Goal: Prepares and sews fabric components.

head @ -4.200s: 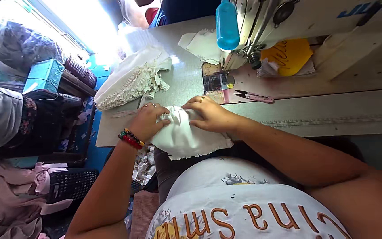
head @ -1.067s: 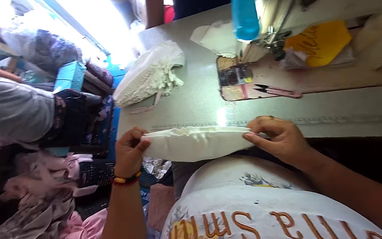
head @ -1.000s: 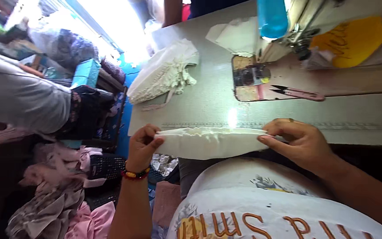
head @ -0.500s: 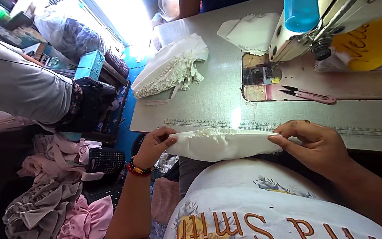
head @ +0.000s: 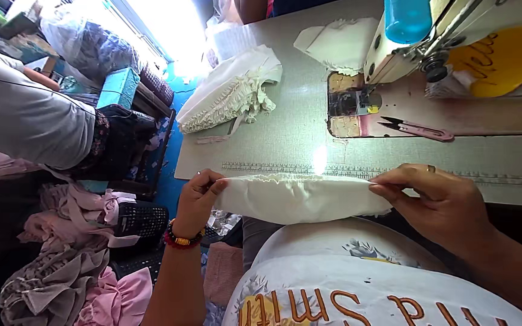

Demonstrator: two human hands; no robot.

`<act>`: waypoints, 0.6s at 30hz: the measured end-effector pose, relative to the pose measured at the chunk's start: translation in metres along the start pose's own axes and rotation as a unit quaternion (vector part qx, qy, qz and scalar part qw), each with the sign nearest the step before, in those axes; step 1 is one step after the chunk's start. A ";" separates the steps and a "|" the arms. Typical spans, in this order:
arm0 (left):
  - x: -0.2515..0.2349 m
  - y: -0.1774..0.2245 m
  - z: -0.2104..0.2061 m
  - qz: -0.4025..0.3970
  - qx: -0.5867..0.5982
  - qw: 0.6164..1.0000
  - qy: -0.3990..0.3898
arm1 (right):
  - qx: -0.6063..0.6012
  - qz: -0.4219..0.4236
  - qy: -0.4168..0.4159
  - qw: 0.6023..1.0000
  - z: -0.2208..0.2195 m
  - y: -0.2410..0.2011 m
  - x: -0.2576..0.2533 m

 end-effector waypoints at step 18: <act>-0.015 -0.053 0.020 0.105 -0.327 0.933 0.110 | 0.128 -0.081 -0.088 0.985 -0.059 0.005 -0.008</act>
Point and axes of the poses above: each hand's wrist, its own x-axis away from the middle knuckle, its own z-axis out of the back of the hand, y = z × x, the point moved 9 cm from there along -x, towards the middle knuckle, and after that the axes turned 12 degrees about x, right-handed, at the moved point
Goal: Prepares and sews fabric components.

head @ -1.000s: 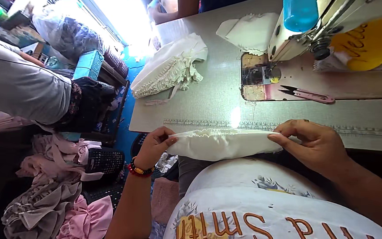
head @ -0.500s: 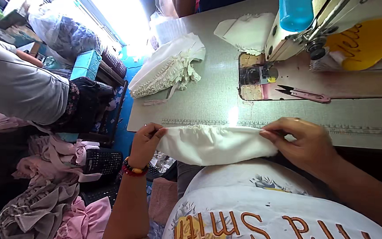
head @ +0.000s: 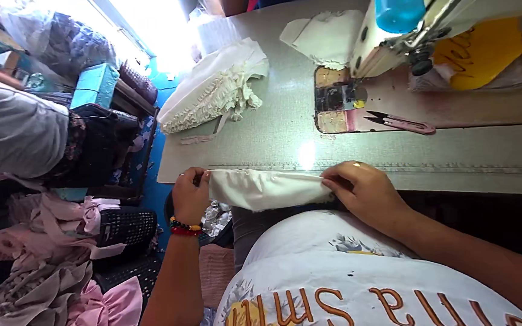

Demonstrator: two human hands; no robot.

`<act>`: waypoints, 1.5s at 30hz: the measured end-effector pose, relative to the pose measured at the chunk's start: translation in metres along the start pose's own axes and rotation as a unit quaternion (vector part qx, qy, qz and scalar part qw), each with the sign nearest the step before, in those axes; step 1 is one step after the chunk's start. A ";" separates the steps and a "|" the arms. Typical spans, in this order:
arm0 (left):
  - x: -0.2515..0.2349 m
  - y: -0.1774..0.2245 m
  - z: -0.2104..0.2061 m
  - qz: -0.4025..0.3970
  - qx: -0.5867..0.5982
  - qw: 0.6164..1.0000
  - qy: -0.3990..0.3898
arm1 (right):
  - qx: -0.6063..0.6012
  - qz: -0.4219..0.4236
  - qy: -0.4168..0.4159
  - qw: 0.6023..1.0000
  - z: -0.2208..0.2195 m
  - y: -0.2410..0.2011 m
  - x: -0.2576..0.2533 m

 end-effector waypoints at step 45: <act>-0.005 -0.009 0.004 0.044 0.024 0.999 0.019 | 0.039 -0.130 -0.008 0.991 0.003 0.034 0.004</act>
Point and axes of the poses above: each hand's wrist, its own x-axis away from the middle knuckle, its own z-axis out of the back of the hand, y = z × x, the point moved 9 cm from there along -x, towards the middle knuckle, and after that the axes turned 12 degrees about x, right-handed, at the moved point
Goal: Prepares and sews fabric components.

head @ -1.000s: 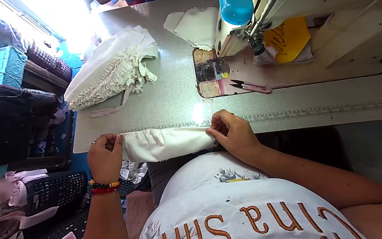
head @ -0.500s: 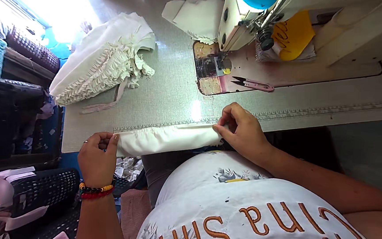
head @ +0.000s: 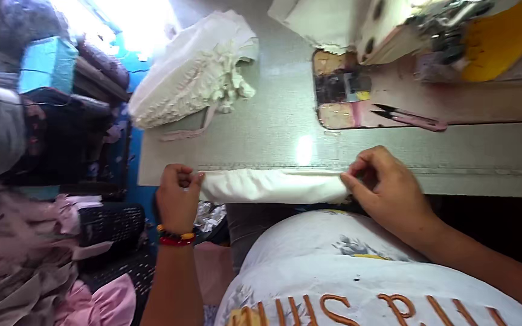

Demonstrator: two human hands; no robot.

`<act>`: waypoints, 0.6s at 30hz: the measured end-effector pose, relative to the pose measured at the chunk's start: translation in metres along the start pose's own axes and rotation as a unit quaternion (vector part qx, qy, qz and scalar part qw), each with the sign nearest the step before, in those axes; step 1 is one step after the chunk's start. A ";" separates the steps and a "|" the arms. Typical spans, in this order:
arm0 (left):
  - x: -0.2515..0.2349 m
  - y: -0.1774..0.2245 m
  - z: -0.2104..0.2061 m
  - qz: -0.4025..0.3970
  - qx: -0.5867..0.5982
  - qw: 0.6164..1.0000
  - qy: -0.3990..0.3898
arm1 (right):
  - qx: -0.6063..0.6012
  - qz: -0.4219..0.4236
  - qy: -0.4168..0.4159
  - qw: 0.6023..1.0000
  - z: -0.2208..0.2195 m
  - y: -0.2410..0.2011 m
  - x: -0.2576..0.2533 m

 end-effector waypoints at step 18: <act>-0.043 0.072 -0.041 -0.242 -0.078 0.967 0.015 | 0.062 -0.003 0.067 0.996 0.022 0.015 -0.046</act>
Point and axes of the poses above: each hand's wrist, its own x-axis away from the middle knuckle, its own z-axis out of the back of the hand, y = z × x, the point moved 9 cm from there along -x, towards the middle knuckle, and after that the axes turned 12 degrees about x, right-handed, at the moved point
